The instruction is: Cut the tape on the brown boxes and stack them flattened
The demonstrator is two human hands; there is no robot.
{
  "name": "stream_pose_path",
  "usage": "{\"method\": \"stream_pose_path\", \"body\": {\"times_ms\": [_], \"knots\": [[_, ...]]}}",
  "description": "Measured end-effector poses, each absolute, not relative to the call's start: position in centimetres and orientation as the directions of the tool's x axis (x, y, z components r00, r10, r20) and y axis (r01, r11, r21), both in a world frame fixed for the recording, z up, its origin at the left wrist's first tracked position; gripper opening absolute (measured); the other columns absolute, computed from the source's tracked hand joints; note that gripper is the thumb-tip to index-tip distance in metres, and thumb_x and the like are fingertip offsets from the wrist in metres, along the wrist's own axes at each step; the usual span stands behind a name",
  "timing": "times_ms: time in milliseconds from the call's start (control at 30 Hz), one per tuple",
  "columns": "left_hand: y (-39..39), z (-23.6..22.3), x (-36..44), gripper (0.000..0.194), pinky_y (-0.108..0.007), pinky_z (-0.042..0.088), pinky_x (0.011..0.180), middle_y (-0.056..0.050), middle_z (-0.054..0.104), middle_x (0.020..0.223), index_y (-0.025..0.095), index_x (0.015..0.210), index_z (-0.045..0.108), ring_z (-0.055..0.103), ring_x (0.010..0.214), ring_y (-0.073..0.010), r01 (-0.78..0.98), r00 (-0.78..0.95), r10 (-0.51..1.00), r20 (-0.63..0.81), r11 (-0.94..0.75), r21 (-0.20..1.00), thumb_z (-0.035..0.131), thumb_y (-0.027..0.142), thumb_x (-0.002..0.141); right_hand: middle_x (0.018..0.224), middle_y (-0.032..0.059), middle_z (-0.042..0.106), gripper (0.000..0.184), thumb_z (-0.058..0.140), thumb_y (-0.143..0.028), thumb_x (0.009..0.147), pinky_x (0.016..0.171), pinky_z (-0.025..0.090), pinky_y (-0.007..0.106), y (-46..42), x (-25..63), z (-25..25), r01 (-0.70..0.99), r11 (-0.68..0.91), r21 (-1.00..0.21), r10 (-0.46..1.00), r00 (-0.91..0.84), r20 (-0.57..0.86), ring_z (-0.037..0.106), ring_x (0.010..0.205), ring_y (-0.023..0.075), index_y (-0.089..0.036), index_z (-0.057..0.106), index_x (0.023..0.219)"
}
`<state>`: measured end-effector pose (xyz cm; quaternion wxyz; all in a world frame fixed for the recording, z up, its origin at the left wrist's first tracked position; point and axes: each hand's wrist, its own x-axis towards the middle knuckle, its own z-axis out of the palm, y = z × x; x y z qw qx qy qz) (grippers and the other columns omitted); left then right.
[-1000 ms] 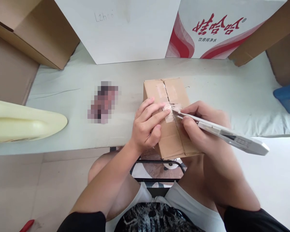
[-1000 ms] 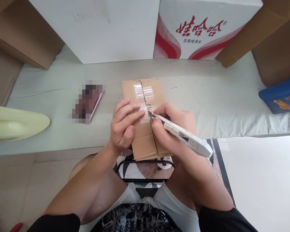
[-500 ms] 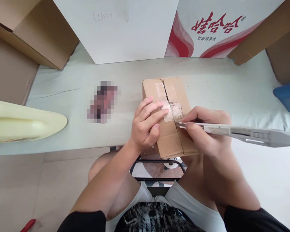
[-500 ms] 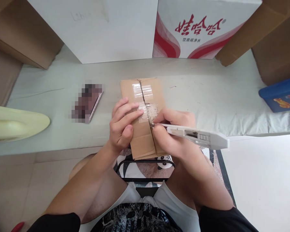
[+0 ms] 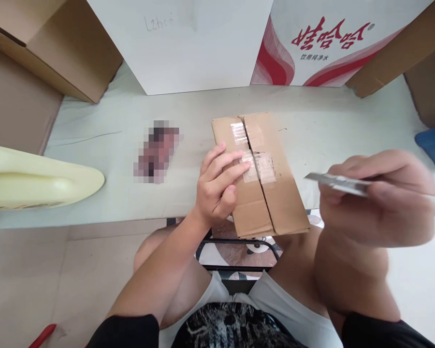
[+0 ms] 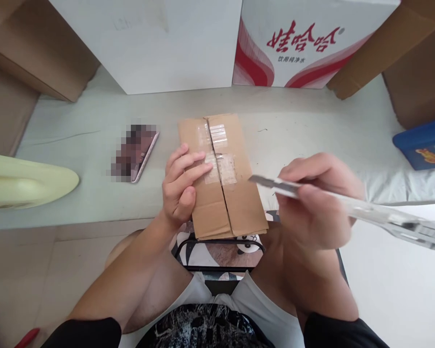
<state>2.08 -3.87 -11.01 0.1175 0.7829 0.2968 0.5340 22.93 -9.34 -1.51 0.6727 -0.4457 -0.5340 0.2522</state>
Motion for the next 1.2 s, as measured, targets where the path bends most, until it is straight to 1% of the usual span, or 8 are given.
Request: {"method": "stream_pose_path", "body": {"times_ms": [100,167,267,367,533,800,967,1200], "knots": [[-3.4,-11.4,1.6,0.046,-0.054,0.039,0.126,-0.007,0.070,0.136,0.026,0.129,0.069,0.055,0.141,-0.0272,0.336,0.248,0.595,0.765,-0.793,0.508,0.032,0.036,0.105,0.056,-0.0035,0.056,0.012,0.056,-0.019,0.073,0.034,0.027,0.027,-7.6,23.8,-2.5,0.113,0.444,-0.889,0.728,0.533,0.431,0.045,0.039,0.0123,-0.024,0.065,0.078],[-2.9,-11.8,1.2,0.047,-0.054,0.036,0.128,-0.005,0.068,0.140,0.028,0.132,0.067,0.053,0.144,-0.0265,0.360,0.240,0.607,0.757,-0.780,0.511,0.029,0.038,0.106,0.068,-0.0043,0.061,0.014,0.063,-0.023,0.075,0.042,0.038,0.026,-6.6,24.6,-3.8,0.147,0.355,-0.923,0.711,0.599,0.368,0.054,0.048,0.0116,-0.025,0.064,0.089],[-2.0,-12.3,0.5,0.048,-0.057,0.032,0.130,-0.006,0.065,0.146,0.028,0.136,0.065,0.048,0.150,-0.0287,0.423,0.189,0.673,0.715,-0.713,0.559,0.030,0.045,0.108,0.087,-0.0010,0.068,0.027,0.073,-0.040,0.083,0.062,0.052,0.029,-5.8,25.7,-6.4,0.193,0.189,-0.963,0.794,0.547,0.265,0.066,0.066,0.0129,-0.027,0.062,0.103],[-1.5,-12.8,-0.1,0.049,-0.060,0.033,0.129,-0.009,0.060,0.152,0.027,0.139,0.062,0.043,0.154,-0.0319,0.446,0.122,0.773,0.623,-0.603,0.661,0.036,0.053,0.107,0.083,0.0005,0.069,0.038,0.065,-0.060,0.091,0.071,0.056,0.033,-5.4,26.6,-9.2,0.177,0.060,-0.982,0.837,0.527,0.146,0.070,0.074,0.0165,-0.027,0.058,0.109],[-1.4,-13.3,-0.4,0.060,-0.055,0.043,0.123,-0.015,0.048,0.163,0.026,0.148,0.050,0.043,0.155,-0.0337,0.361,0.095,0.885,0.456,-0.457,0.813,0.048,0.065,0.101,0.080,-0.0046,0.061,0.038,0.079,-0.049,0.078,0.071,0.058,0.030,-4.4,26.4,-11.5,0.026,-0.105,-0.994,0.879,0.469,-0.081,0.060,0.065,0.0102,-0.024,0.054,0.095],[-1.3,-13.6,-0.5,0.058,-0.048,0.053,0.112,-0.015,0.054,0.157,0.025,0.146,0.049,0.049,0.149,-0.0323,0.282,0.095,0.957,0.275,-0.290,0.915,0.055,0.059,0.100,0.075,-0.0005,0.064,0.033,0.069,-0.052,0.084,0.064,0.054,0.030,-4.2,25.8,-11.2,-0.004,-0.040,-0.999,0.812,0.583,-0.035,0.065,0.069,0.0164,-0.024,0.052,0.086],[-1.1,-13.8,-0.3,0.052,-0.047,0.050,0.116,-0.014,0.058,0.153,0.024,0.143,0.054,0.053,0.146,-0.0301,0.194,0.076,0.968,0.238,-0.248,0.949,0.058,0.053,0.100,0.078,-0.0020,0.061,0.040,0.076,-0.053,0.077,0.062,0.050,0.027,-4.0,26.2,-12.0,-0.042,-0.074,-0.996,0.859,0.505,-0.085,0.060,0.068,0.0136,-0.025,0.052,0.091],[-0.8,-13.9,-0.6,0.076,-0.052,0.046,0.119,-0.017,0.061,0.149,0.021,0.140,0.056,0.055,0.143,-0.0342,0.251,-0.025,0.983,0.180,-0.168,0.953,0.059,0.078,0.090,0.079,-0.0030,0.046,0.060,0.080,-0.068,0.066,0.061,0.043,0.028,-4.1,25.8,-11.7,-0.026,-0.039,-0.999,0.932,0.359,-0.046,0.047,0.069,0.0140,-0.027,0.042,0.087]]}}
